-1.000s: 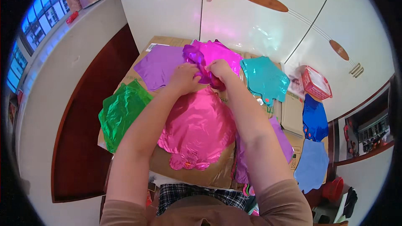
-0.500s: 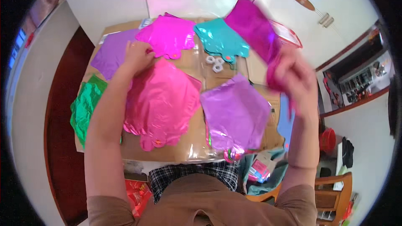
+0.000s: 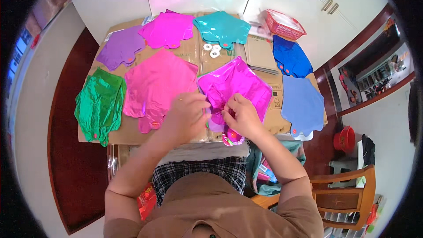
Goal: Folding colorful plastic pouches and inserting them into retail card packaging.
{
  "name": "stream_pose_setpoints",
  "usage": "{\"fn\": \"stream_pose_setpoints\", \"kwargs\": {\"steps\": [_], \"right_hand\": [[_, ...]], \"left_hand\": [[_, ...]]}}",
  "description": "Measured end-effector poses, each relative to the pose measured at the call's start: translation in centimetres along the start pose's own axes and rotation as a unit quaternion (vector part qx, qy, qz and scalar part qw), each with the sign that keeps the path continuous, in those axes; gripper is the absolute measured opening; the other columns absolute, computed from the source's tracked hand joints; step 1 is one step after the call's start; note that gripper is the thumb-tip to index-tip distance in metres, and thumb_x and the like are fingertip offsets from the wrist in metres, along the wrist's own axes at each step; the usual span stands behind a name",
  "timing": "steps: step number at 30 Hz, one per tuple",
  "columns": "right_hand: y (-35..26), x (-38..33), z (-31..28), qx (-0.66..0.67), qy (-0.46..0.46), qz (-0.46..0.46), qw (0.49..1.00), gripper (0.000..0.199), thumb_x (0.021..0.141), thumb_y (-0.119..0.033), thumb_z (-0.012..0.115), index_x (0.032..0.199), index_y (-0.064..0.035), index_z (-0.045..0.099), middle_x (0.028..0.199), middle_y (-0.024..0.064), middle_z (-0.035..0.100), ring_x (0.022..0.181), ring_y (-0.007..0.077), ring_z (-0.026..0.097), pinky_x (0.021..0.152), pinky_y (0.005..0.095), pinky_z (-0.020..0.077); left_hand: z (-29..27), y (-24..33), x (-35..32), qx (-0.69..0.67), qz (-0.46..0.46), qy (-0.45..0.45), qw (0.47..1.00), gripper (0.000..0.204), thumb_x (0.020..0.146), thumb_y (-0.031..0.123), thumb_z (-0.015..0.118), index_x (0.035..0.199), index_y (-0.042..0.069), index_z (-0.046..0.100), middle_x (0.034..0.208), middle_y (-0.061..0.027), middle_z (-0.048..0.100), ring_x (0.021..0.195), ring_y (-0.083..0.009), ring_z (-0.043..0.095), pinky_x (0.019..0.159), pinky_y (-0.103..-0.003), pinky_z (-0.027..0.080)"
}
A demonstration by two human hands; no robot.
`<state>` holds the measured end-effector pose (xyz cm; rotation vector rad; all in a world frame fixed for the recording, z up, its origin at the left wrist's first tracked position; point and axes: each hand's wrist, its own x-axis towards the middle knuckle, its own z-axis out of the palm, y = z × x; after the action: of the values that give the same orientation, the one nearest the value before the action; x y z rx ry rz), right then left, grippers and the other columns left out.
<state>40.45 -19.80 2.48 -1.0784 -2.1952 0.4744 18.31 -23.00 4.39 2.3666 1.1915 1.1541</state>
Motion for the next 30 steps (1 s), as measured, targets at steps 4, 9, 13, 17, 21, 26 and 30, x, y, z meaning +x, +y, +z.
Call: {"fn": "stream_pose_setpoints", "kwargs": {"steps": [4,9,13,17,21,26,30], "right_hand": [[-0.4,-0.2,-1.4,0.001,-0.056,0.014,0.998,0.016,0.074,-0.018,0.07,0.074,-0.0057,0.059,0.077,0.0121,0.054,0.074,0.0326,0.056,0.068,0.0439,0.044],[1.3,0.5,-2.5,0.004,-0.054,0.033,0.998,0.02,0.073,-0.022,0.073,0.076,-0.0076,0.06,0.08,0.0114,0.054,0.08,0.032,0.056,0.074,0.0447,0.0421],[3.6,1.5,-3.7,-0.12,-0.009,0.015,0.993,0.02,0.073,-0.021,0.074,0.081,-0.0079,0.061,0.083,0.0117,0.055,0.083,0.0319,0.055,0.074,0.0439,0.0436],[5.1,2.6,-5.0,-0.078,-0.078,0.062,0.992,0.024,0.072,-0.023,0.075,0.085,-0.0072,0.063,0.087,0.0123,0.056,0.085,0.0326,0.056,0.074,0.0424,0.0455],[7.0,7.5,-6.6,0.012,-0.077,0.109,0.991,0.016,0.077,-0.017,0.074,0.078,-0.0039,0.065,0.075,0.0068,0.063,0.072,0.0138,0.058,0.063,0.0302,0.0455],[9.8,20.1,-4.6,0.013,-0.033,0.185,0.982,0.026,0.076,-0.027,0.073,0.079,-0.0021,0.068,0.071,0.0103,0.066,0.066,0.0172,0.061,0.062,0.0334,0.0485],[14.3,27.0,0.0,-0.06,-0.015,0.22,0.974,0.039,0.069,-0.036,0.078,0.086,-0.0021,0.071,0.085,0.0164,0.07,0.079,0.0273,0.067,0.073,0.0382,0.0524]], "left_hand": [[2.8,0.6,1.0,0.017,0.005,-0.01,1.0,0.026,0.076,0.019,0.069,0.098,0.006,0.066,0.103,-0.0108,0.061,0.103,-0.029,0.055,0.094,-0.044,0.04],[4.1,-1.4,1.8,0.065,0.013,-0.08,0.995,0.027,0.075,0.019,0.068,0.099,0.006,0.066,0.103,-0.0096,0.06,0.102,-0.0285,0.054,0.094,-0.043,0.038],[4.3,-1.6,2.0,0.07,0.016,-0.087,0.994,0.028,0.076,0.021,0.068,0.1,0.005,0.067,0.103,-0.0097,0.06,0.103,-0.0286,0.054,0.095,-0.043,0.038],[4.4,-1.3,2.2,0.07,0.007,-0.082,0.994,0.029,0.077,0.021,0.068,0.101,0.005,0.067,0.103,-0.0101,0.059,0.104,-0.0291,0.053,0.096,-0.043,0.038],[4.5,-1.3,2.0,0.072,-0.002,-0.072,0.995,0.03,0.077,0.02,0.068,0.102,0.005,0.066,0.103,-0.0102,0.058,0.103,-0.0295,0.051,0.094,-0.043,0.038],[4.4,-1.5,2.1,0.057,-0.004,-0.048,0.997,0.031,0.076,0.021,0.068,0.102,0.005,0.065,0.104,-0.0106,0.057,0.103,-0.0303,0.051,0.093,-0.043,0.038],[4.6,-1.6,2.5,0.049,0.013,-0.022,0.998,0.033,0.074,0.022,0.071,0.102,0.005,0.065,0.102,-0.0101,0.057,0.102,-0.0302,0.051,0.089,-0.044,0.039]]}}
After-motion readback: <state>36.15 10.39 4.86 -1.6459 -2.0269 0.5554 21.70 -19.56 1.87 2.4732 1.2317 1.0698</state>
